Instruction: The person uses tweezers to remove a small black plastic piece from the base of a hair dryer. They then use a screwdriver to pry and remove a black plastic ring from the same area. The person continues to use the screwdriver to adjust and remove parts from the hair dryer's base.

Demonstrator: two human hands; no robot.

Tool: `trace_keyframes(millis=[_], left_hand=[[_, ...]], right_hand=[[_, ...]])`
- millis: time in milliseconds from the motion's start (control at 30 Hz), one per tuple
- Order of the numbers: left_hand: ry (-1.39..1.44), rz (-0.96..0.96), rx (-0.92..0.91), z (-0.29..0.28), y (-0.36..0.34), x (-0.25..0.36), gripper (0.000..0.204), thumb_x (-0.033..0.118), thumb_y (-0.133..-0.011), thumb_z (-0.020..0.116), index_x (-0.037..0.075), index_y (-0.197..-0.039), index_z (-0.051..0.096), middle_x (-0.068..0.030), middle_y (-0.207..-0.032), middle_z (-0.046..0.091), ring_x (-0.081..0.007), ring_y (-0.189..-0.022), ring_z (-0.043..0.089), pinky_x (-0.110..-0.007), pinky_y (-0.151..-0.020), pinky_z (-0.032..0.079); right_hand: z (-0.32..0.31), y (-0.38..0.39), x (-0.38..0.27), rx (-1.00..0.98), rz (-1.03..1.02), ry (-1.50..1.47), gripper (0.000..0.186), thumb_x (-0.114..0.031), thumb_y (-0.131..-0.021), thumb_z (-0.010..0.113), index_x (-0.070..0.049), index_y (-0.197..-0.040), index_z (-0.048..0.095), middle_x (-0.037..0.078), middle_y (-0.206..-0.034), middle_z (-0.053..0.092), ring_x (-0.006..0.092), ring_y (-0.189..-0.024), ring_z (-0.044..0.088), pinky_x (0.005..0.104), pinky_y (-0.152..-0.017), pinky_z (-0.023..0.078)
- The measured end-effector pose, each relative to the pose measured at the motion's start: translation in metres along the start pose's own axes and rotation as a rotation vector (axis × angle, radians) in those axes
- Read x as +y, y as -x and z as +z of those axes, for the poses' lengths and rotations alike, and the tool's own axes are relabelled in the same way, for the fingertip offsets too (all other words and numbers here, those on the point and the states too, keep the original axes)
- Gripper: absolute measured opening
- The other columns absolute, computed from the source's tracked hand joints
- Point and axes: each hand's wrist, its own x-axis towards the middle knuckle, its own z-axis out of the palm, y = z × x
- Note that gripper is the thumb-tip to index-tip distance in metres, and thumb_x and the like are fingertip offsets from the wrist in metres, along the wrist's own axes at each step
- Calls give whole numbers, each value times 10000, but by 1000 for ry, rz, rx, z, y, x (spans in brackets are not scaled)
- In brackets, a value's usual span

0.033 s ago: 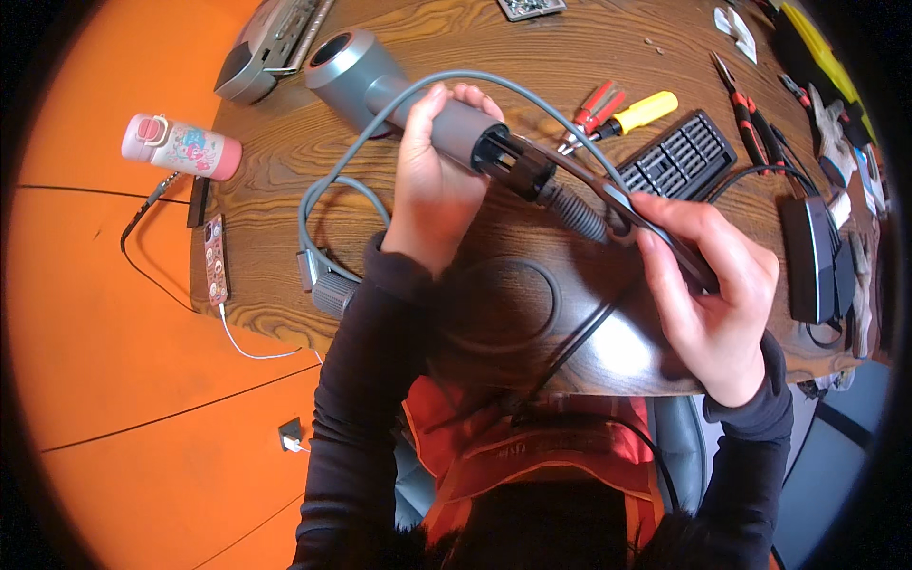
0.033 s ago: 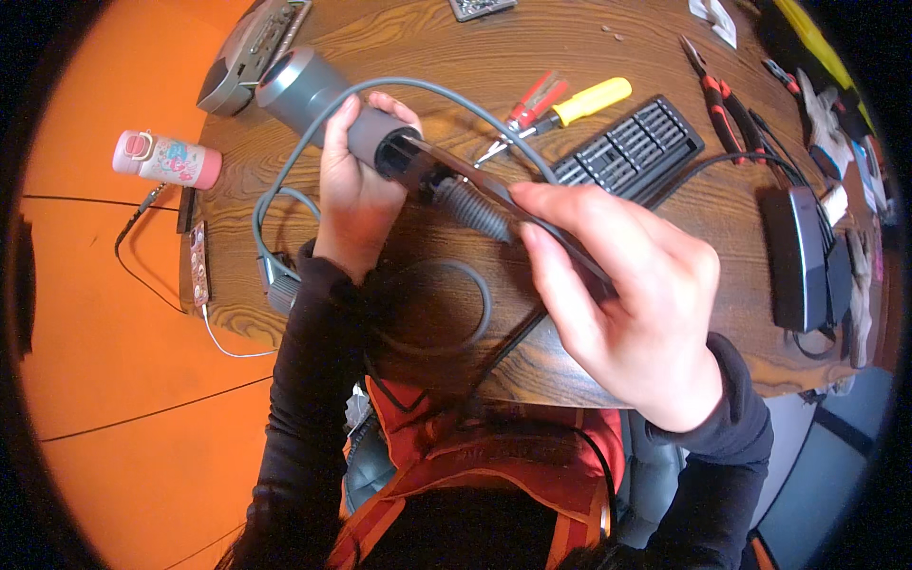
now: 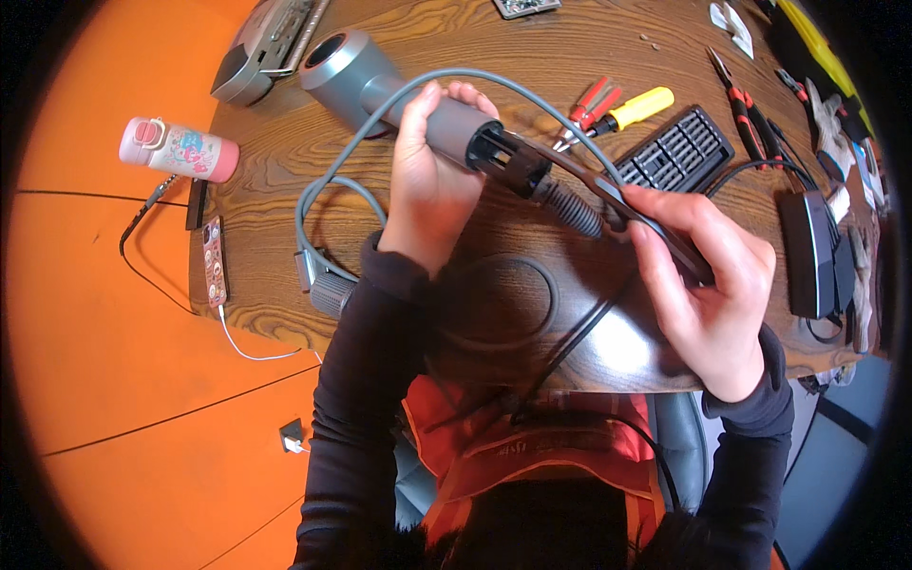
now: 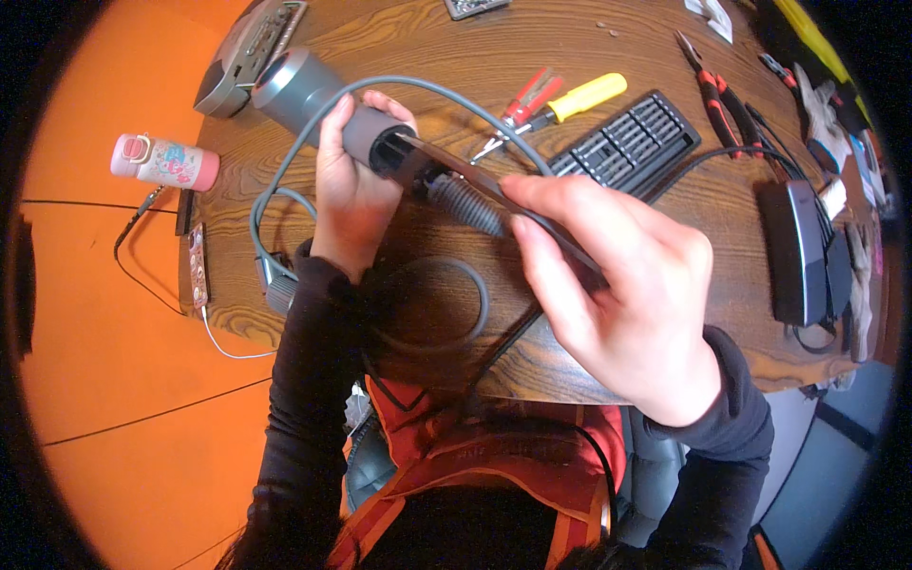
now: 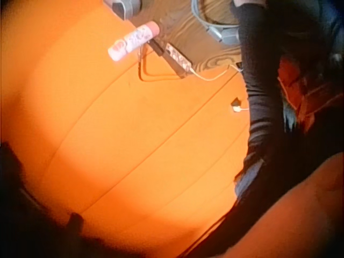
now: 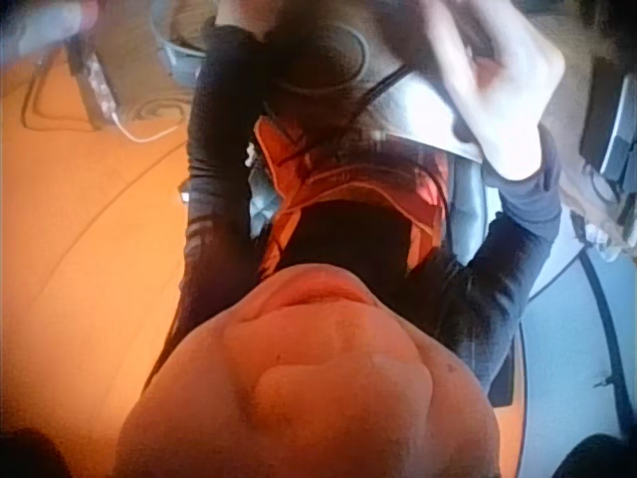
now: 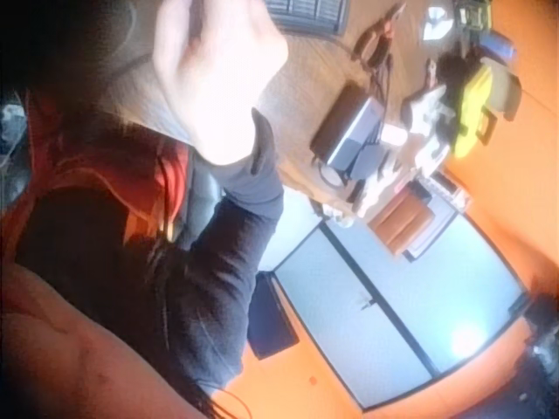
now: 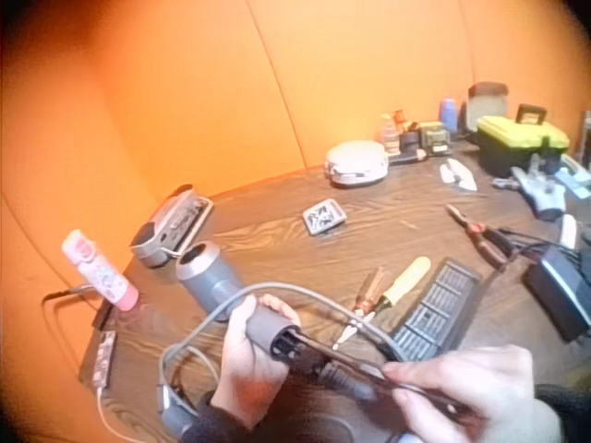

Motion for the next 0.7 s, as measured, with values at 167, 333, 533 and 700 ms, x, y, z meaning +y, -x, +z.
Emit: trace_keyframes(millis=[167, 333, 533, 700], left_hand=[[-94, 21, -41, 1, 2, -1, 188, 156, -878, 595, 45, -952, 463, -49, -925, 530, -150, -881, 547, -341, -870, 483], [-85, -1, -44, 0, 1, 1, 190, 162, -877, 600, 62, -956, 459, -42, -923, 531, -153, -881, 548, -342, -869, 483], [-33, -27, -48, 1, 1, 0, 204, 160, -876, 602, 47, -974, 463, -46, -918, 537, -148, -882, 545, -321, -869, 478], [-60, -31, -46, 1, 2, 1, 211, 155, -874, 603, 38, -979, 464, -47, -916, 538, -149, -883, 543, -317, -872, 476]], right_hand=[[3, -2, -6, -55, 54, -15, 165, 56, -768, 613, 31, -930, 640, 111, -768, 656, 140, -649, 636, 216, -603, 472], [5, -7, -11, -52, 12, 17, 171, 54, -766, 611, 10, -927, 647, 106, -721, 643, 141, -605, 625, 226, -570, 469], [3, -10, -16, -101, 33, 96, 164, 54, -767, 611, 18, -923, 646, 111, -714, 639, 153, -580, 617, 233, -552, 469], [3, -10, -18, -105, 22, 134, 160, 52, -774, 609, 23, -927, 644, 111, -710, 637, 152, -578, 616, 233, -545, 469]])
